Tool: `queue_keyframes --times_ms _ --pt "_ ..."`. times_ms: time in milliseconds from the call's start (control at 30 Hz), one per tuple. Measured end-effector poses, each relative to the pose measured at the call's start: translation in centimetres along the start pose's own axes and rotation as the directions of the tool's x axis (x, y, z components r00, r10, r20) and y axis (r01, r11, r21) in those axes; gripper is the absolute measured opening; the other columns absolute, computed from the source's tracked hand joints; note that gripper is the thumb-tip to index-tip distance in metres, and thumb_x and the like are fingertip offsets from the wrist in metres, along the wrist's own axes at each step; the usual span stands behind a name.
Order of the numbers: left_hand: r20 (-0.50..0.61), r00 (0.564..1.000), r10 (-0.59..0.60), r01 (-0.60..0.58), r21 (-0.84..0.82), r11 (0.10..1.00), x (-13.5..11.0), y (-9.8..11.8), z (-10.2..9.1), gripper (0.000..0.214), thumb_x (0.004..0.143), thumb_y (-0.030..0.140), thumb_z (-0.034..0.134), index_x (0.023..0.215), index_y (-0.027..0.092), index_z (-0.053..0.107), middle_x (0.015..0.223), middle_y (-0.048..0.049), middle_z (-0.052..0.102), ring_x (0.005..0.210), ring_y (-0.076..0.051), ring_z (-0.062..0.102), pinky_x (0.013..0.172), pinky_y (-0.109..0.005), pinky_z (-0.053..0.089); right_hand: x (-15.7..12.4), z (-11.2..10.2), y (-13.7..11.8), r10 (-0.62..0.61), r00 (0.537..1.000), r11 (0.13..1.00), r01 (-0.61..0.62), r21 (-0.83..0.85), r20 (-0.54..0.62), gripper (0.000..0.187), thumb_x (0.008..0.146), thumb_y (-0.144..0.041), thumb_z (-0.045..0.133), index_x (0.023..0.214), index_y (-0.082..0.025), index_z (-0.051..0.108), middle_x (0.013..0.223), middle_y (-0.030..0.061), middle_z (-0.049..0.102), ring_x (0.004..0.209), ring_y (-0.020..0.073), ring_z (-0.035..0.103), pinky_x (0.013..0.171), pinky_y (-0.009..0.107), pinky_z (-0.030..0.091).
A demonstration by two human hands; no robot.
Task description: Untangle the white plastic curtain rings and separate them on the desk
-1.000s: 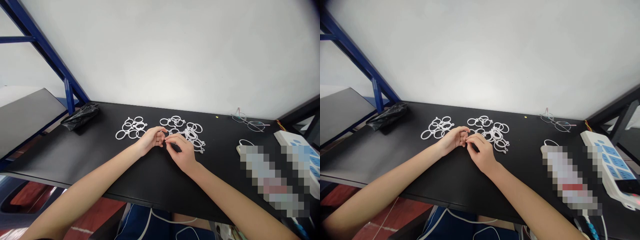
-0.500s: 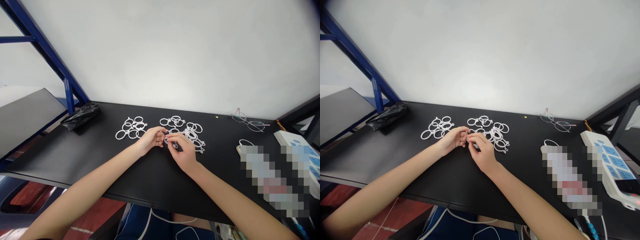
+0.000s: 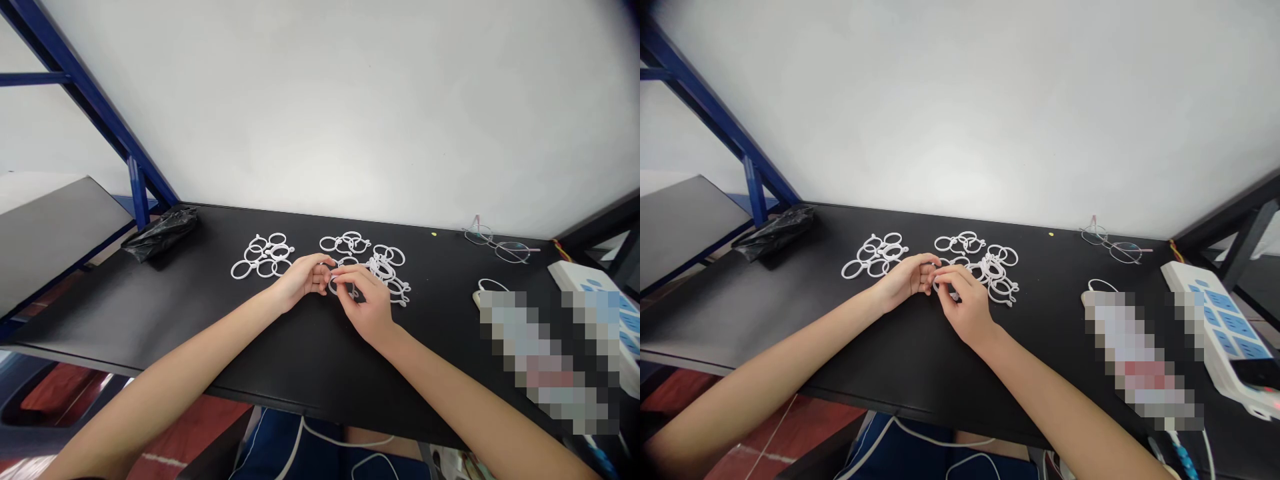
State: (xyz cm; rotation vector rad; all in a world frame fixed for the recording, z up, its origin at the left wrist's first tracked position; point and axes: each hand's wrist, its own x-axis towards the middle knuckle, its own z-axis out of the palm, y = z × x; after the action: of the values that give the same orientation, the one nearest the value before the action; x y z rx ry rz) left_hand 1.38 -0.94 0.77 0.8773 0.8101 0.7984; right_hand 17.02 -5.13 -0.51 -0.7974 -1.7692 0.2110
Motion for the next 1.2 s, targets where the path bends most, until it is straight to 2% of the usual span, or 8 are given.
queue_keyframes --times_ms 200,500,1200 --pt "0.0 1.0 0.01 -0.01 0.011 1.0 0.08 -0.13 0.02 0.018 0.081 0.034 0.06 0.083 0.016 0.062 0.061 0.0018 0.055 0.05 -0.009 0.051 0.052 -0.021 0.048 -0.16 0.09 0.16 -0.008 1.0 1.0 0.007 0.024 0.026 0.02 0.086 -0.005 0.053 0.084 -0.022 0.062 0.09 0.005 0.07 0.083 0.0172 0.068 0.073 0.033 0.057" --pt "0.023 0.999 0.041 -0.044 0.122 0.992 0.05 -0.42 0.2 0.023 0.083 0.039 0.06 0.082 0.016 0.063 0.064 0.0017 0.052 0.054 -0.01 0.054 0.051 -0.022 0.048 0.06 0.11 -0.04 -0.024 0.999 0.999 0.022 0.043 0.048 0.019 0.085 -0.005 0.054 0.081 -0.021 0.063 0.085 0.0039 0.07 0.081 0.0167 0.068 0.073 0.031 0.058" --pt "0.042 0.998 0.041 -0.047 0.146 0.988 0.1 -0.54 0.16 0.025 0.085 0.04 0.058 0.085 0.016 0.061 0.066 0.0028 0.049 0.055 -0.009 0.053 0.052 -0.021 0.048 -0.02 0.14 0.13 -0.018 0.998 0.999 0.015 0.048 0.057 0.019 0.085 -0.004 0.054 0.081 -0.021 0.063 0.086 0.0039 0.069 0.081 0.0164 0.068 0.072 0.03 0.056"
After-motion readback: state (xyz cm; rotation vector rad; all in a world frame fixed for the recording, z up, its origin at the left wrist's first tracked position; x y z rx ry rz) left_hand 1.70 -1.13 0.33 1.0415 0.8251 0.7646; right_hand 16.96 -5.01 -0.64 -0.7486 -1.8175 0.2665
